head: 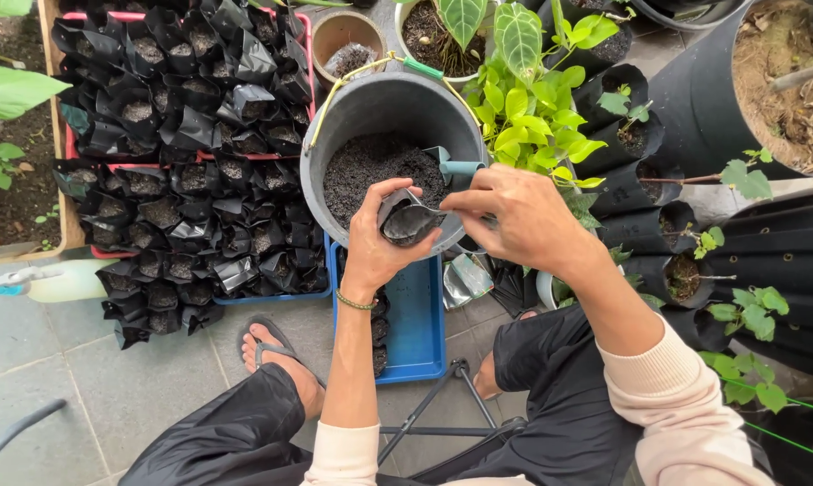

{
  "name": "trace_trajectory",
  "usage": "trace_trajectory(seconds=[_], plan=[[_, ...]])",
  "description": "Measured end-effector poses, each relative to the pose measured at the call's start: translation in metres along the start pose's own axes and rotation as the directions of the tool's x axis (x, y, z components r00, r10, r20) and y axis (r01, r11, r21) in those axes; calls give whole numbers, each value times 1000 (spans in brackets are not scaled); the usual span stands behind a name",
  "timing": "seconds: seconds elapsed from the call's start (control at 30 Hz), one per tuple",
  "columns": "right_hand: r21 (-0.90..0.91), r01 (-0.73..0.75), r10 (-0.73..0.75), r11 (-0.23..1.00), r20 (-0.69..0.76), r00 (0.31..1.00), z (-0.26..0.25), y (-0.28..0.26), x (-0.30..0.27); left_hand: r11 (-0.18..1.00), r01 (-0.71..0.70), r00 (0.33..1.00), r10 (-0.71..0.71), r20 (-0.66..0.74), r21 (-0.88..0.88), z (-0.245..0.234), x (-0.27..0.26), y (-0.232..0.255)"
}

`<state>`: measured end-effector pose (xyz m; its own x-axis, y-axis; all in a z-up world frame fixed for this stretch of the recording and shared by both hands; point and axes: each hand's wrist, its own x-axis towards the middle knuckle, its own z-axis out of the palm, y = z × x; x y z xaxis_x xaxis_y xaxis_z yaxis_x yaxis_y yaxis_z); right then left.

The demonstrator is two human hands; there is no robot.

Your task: The person scoops soil from a bucket using a small trowel and fills black plastic seedling bags held in the left hand. The filled bags are placed into a blue tray. The person repeats this process for multiple bags.

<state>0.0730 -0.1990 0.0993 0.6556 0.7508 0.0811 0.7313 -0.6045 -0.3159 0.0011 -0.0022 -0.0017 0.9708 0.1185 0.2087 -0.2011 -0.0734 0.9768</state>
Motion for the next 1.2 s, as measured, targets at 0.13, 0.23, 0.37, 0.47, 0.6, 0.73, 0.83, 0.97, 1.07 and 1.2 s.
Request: trace_trajectory(seconds=[0.13, 0.23, 0.37, 0.47, 0.6, 0.73, 0.83, 0.97, 1.07, 1.2], plan=[[-39, -42, 41, 998, -38, 998, -6, -9, -3, 1000, -5, 1000, 5, -2, 18, -3, 1, 1], [-126, -53, 41, 991, -92, 995, -11, -14, -6, 1000, -3, 999, 4, -42, 16, -3, 2, 1], [-113, -68, 56, 991, -102, 993, -15, -22, -8, 1000, 19, 997, -17, -76, 24, -1, 1, -2], [-103, -41, 30, 994, -105, 994, -2, -27, -4, 999, 21, 996, -18, -87, 31, 1, 1, -4], [-93, -47, 36, 995, -115, 993, 8, -34, -4, 1000, 14, 993, -12, -113, 20, -2, 1, -1], [-58, -80, 73, 995, -112, 991, 5, -33, -4, 999, 9, 992, -3, -122, 50, -2, 1, -4], [-63, -132, 123, 989, -125, 985, 13, -28, -6, 1000, 8, 993, -6, -116, 19, -1, 0, -4], [-62, -136, 127, 989, -136, 983, 12, -30, -4, 998, -3, 994, 10, -106, 67, -2, 3, -4], [-21, -112, 109, 994, -92, 990, 6, -33, -1, 997, 0, 995, 8, -97, 77, -5, 1, -2], [-9, -96, 95, 995, -39, 995, -6, -36, 0, 999, -22, 996, 26, -91, 41, -8, 1, 0]])
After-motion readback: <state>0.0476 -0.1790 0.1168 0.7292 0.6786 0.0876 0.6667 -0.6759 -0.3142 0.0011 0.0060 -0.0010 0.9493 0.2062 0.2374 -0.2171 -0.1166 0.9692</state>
